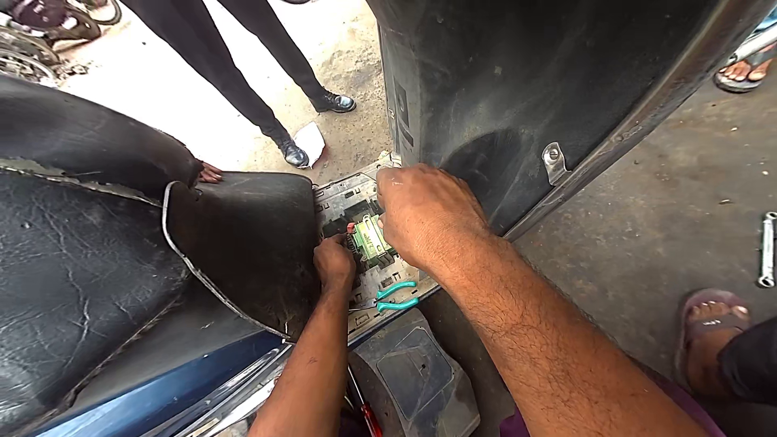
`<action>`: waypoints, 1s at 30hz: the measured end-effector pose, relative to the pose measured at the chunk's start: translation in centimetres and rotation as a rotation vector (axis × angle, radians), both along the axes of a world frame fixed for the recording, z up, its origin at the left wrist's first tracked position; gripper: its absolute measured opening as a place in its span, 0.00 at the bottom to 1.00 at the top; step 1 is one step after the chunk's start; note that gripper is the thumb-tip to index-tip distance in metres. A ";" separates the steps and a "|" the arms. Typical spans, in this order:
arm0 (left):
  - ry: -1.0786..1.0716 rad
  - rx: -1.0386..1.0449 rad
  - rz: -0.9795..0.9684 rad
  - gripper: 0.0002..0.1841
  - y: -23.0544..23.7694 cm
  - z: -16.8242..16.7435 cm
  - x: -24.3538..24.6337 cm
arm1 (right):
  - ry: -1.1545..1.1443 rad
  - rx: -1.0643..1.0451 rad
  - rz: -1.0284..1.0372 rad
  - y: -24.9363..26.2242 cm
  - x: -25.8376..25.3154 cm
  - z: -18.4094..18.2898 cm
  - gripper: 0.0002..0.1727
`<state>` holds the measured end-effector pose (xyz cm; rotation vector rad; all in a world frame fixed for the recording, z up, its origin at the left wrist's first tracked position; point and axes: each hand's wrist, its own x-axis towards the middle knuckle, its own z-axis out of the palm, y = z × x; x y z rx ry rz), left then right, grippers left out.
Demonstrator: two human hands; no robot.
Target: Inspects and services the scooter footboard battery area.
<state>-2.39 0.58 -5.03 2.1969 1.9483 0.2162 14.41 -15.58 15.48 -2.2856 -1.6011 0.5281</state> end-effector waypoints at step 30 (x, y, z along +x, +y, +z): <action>0.126 0.008 -0.831 0.47 -13.7 -3.5 -5.8 | -0.049 -0.056 -0.005 0.2 0.1 -1.8 0.08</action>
